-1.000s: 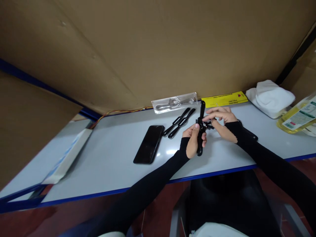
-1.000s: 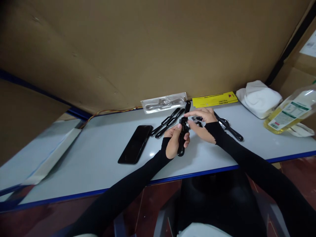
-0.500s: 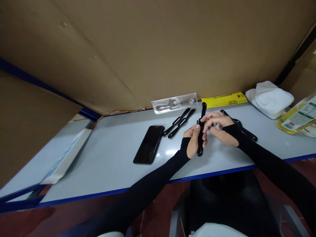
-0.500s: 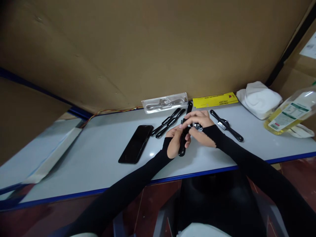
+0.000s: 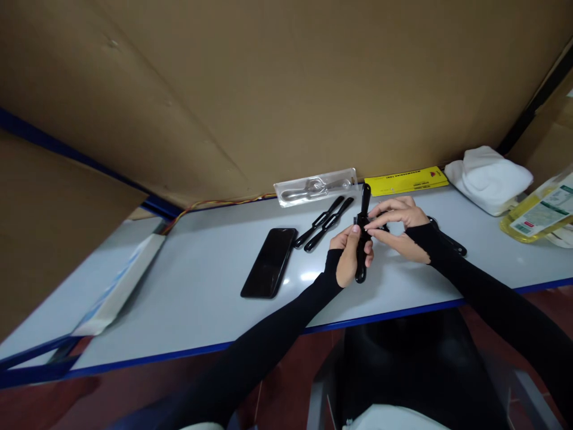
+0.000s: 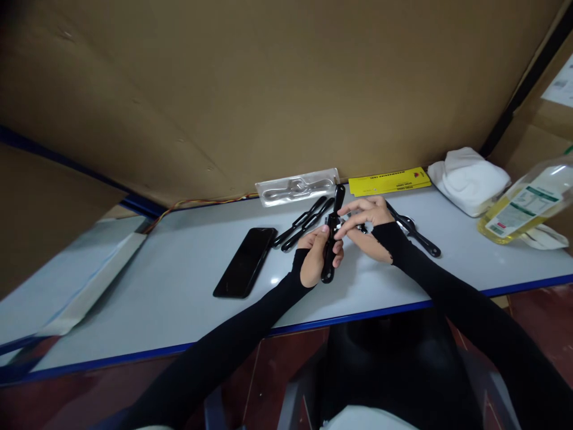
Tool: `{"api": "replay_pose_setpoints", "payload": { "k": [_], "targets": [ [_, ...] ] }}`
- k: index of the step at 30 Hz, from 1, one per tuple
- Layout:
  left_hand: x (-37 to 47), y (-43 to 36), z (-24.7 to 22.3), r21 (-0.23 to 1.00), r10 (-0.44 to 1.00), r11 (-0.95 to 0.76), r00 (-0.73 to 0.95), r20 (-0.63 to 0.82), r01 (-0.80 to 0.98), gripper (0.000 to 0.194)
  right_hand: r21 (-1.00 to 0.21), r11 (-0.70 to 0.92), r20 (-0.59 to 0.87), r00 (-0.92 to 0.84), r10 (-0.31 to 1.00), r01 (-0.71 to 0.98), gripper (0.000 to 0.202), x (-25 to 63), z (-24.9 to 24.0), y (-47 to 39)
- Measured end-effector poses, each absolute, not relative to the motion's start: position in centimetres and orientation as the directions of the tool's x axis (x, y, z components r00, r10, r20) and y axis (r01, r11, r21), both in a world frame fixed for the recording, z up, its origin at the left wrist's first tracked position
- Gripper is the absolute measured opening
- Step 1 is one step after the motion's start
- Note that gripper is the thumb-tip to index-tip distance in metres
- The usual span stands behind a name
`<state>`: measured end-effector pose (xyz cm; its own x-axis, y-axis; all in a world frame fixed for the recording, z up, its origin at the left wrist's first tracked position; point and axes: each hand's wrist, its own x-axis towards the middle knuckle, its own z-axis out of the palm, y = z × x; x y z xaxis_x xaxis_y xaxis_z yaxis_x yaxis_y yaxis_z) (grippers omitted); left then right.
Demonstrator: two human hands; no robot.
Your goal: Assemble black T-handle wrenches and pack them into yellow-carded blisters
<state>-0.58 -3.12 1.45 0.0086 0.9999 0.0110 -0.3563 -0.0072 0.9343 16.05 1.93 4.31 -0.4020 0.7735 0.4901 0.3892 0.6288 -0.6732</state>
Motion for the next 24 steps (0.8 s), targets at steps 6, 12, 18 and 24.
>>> {"api": "replay_pose_setpoints", "payload": {
  "k": [6, 12, 18, 24],
  "targets": [
    [-0.48, -3.29, 1.70, 0.939, 1.000, -0.014, 0.009, 0.018, -0.344, 0.056, -0.672, 0.587, 0.485, -0.330, 0.810, 0.452, 0.022, 15.89, 4.37, 1.53],
    [-0.41, -3.31, 1.41, 0.945, 1.000, -0.026, 0.001, 0.028, -0.327, 0.057, -0.665, 0.593, 0.465, -0.370, 0.805, 0.454, 0.025, 15.60, 4.44, 1.20],
    [-0.23, -3.80, 1.75, 0.948, 0.999, -0.005, 0.046, 0.021, -0.320, 0.056, -0.686, 0.590, 0.453, -0.383, 0.805, 0.426, 0.018, 15.76, 4.63, 1.21],
    [-0.38, -3.50, 1.38, 0.940, 0.999, -0.043, -0.009, 0.042, -0.339, 0.055, -0.700, 0.535, 0.440, -0.304, 0.845, 0.473, 0.011, 15.66, 4.52, 1.15]
  ]
}}
